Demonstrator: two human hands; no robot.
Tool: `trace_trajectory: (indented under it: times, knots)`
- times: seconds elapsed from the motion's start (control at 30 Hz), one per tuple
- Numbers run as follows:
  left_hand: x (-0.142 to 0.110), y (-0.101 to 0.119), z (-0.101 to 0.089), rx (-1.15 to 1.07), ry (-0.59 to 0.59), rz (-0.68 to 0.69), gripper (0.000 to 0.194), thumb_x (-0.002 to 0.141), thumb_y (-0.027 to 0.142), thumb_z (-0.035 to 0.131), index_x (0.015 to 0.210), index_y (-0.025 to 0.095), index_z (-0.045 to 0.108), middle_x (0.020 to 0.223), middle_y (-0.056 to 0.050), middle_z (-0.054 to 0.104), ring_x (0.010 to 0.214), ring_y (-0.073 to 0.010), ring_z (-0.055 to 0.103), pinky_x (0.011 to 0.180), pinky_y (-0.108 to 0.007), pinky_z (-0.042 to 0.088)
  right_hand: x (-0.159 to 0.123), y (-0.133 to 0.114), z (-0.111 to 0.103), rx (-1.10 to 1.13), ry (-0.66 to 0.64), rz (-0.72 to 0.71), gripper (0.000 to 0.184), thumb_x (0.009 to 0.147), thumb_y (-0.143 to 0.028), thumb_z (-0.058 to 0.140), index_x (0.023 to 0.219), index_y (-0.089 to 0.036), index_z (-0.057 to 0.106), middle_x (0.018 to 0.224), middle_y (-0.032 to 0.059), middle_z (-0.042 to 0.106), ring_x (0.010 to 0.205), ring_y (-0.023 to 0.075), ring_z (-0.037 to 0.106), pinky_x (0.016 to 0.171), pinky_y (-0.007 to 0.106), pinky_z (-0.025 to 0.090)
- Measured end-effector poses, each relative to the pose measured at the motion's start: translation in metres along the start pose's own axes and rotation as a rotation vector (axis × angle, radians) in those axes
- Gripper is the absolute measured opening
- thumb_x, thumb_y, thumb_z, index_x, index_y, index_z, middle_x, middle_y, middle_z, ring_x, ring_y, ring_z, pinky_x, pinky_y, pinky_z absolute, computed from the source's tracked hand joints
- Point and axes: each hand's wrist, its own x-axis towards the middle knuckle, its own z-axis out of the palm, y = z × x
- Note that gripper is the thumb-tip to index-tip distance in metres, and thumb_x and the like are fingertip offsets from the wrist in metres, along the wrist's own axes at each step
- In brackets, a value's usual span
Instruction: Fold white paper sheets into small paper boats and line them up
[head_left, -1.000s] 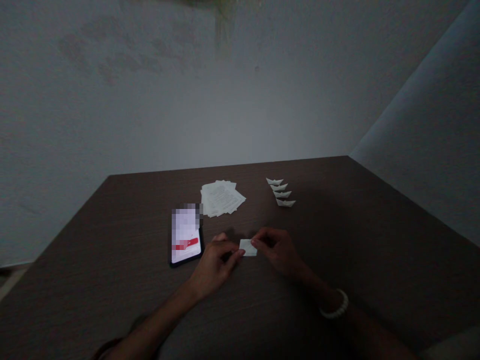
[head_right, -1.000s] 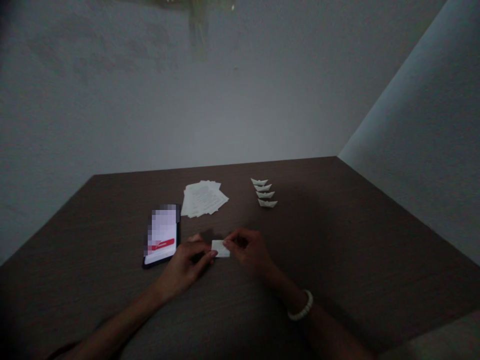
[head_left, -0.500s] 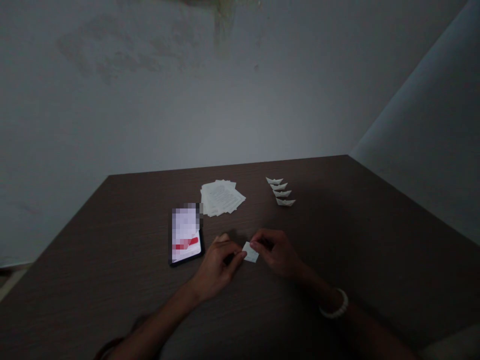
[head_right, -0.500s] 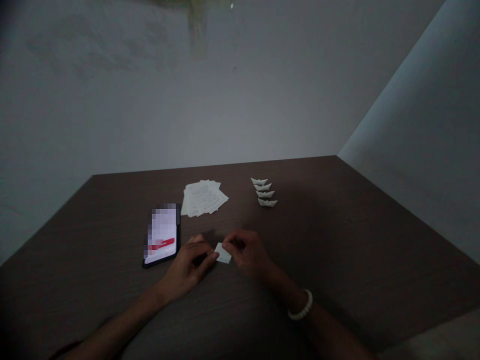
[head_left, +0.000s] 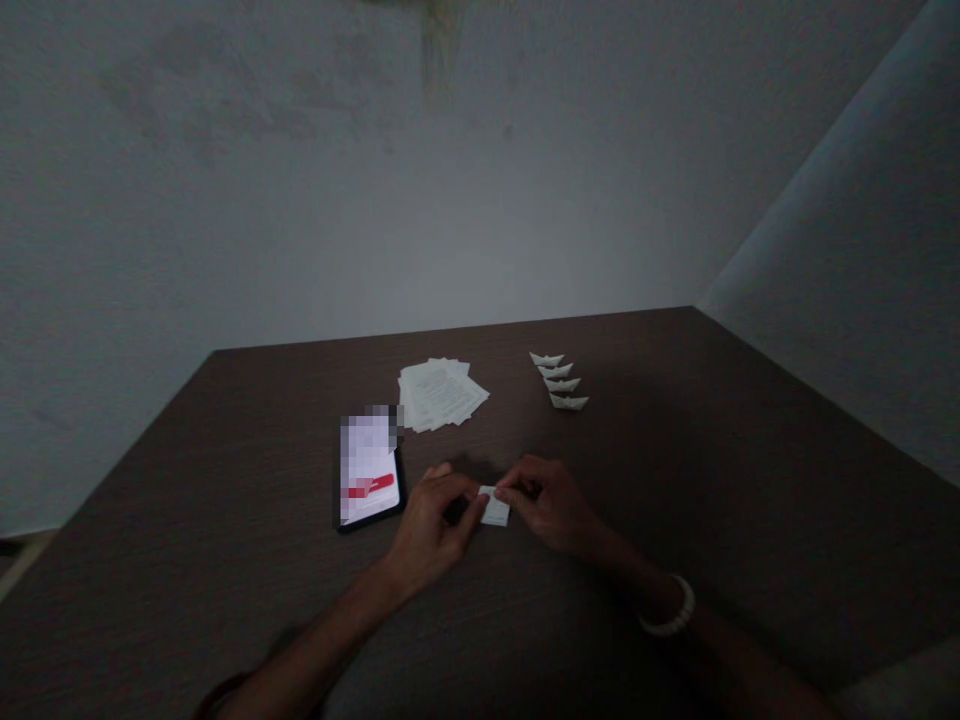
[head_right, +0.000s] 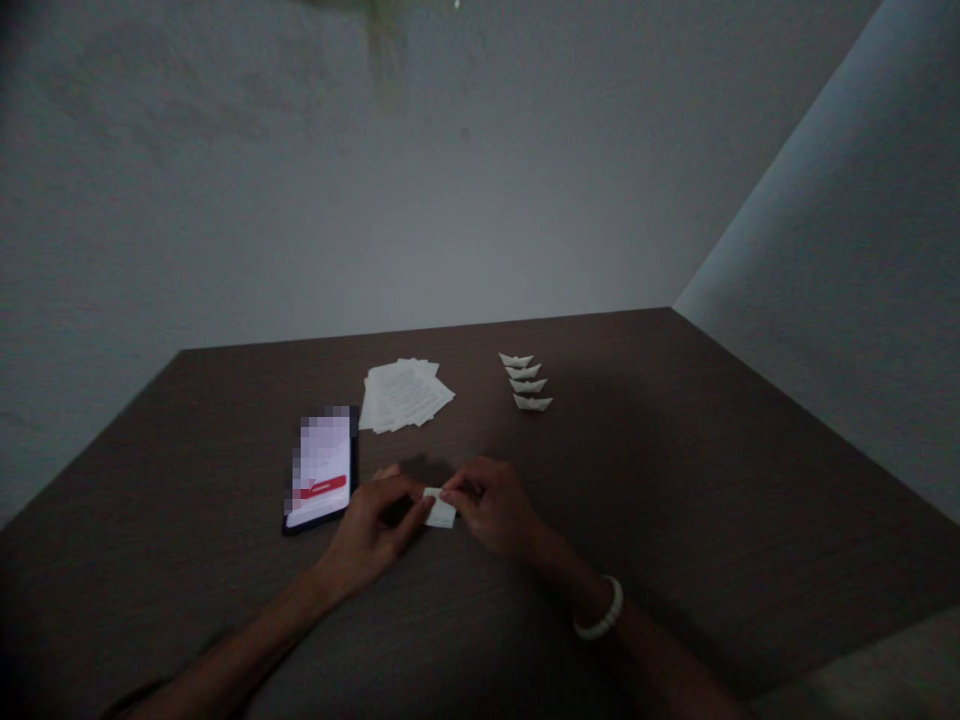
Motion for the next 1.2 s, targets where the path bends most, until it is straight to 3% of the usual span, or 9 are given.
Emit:
trace_trajectory:
  times: [0.1,0.27,0.4,0.6,0.7,0.97,1.2]
  knots:
    - [0.000,-0.003,0.000,-0.029,0.000,0.020,0.019,0.089,0.030,0.054,0.079,0.018,0.064,0.073,-0.003,0.064,0.072,-0.0177,0.055,0.072,-0.034,0.043,0.000,0.001,0.000,-0.026,-0.002,-0.028,0.010,0.080,-0.023,0.066,0.071,-0.021,0.070,0.064,-0.0014,0.063,0.059,0.0110,0.053,0.058,0.023,0.039]
    - [0.000,-0.001,-0.002,-0.057,0.044,-0.043,0.025,0.091,0.032,0.052,0.074,0.017,0.064,0.068,-0.002,0.062,0.067,-0.0157,0.055,0.066,-0.030,0.043,0.000,0.002,0.001,0.099,-0.007,0.111,0.011,0.082,-0.028,0.064,0.084,-0.021,0.072,0.070,0.0001,0.068,0.060,0.0122,0.057,0.057,0.023,0.042]
    - [-0.001,0.001,-0.003,-0.016,0.025,-0.051,0.029,0.092,0.033,0.049,0.071,0.017,0.061,0.066,-0.001,0.060,0.067,-0.0156,0.056,0.065,-0.029,0.043,0.001,0.000,0.000,0.152,-0.024,0.155,0.013,0.081,-0.026,0.063,0.074,-0.018,0.070,0.063,-0.0008,0.066,0.056,0.0117,0.056,0.053,0.022,0.041]
    - [0.002,-0.002,0.000,0.116,-0.077,-0.036,0.029,0.090,0.026,0.047,0.064,0.018,0.058,0.061,-0.001,0.058,0.067,-0.0178,0.054,0.067,-0.032,0.041,0.002,0.007,0.001,-0.081,0.066,0.066,0.004,0.075,-0.021,0.070,0.079,-0.021,0.071,0.063,-0.0017,0.064,0.055,0.0118,0.053,0.055,0.024,0.039]
    - [0.001,-0.007,0.003,0.185,-0.119,-0.032,0.026,0.087,0.022,0.048,0.063,0.019,0.057,0.061,-0.001,0.057,0.068,-0.0193,0.054,0.069,-0.034,0.041,0.002,0.014,0.001,-0.150,0.078,0.028,0.018,0.073,-0.019,0.074,0.090,-0.022,0.070,0.069,-0.0009,0.066,0.060,0.0131,0.055,0.060,0.025,0.042]
    - [-0.002,-0.011,0.006,0.338,-0.145,-0.021,0.020,0.084,0.019,0.051,0.065,0.018,0.054,0.065,-0.003,0.056,0.071,-0.0217,0.053,0.069,-0.035,0.040,0.002,0.016,-0.002,-0.244,-0.078,-0.250,0.009,0.082,-0.015,0.066,0.089,-0.021,0.067,0.087,0.0014,0.071,0.080,0.0159,0.061,0.079,0.030,0.044]
    - [-0.002,-0.010,0.003,0.376,-0.149,0.015,0.010,0.086,0.018,0.052,0.080,0.017,0.060,0.078,-0.005,0.060,0.080,-0.0231,0.053,0.072,-0.036,0.040,0.003,0.020,-0.007,-0.302,-0.150,-0.299,0.009,0.086,-0.018,0.063,0.092,-0.021,0.068,0.089,0.0015,0.072,0.082,0.0172,0.061,0.076,0.029,0.046]
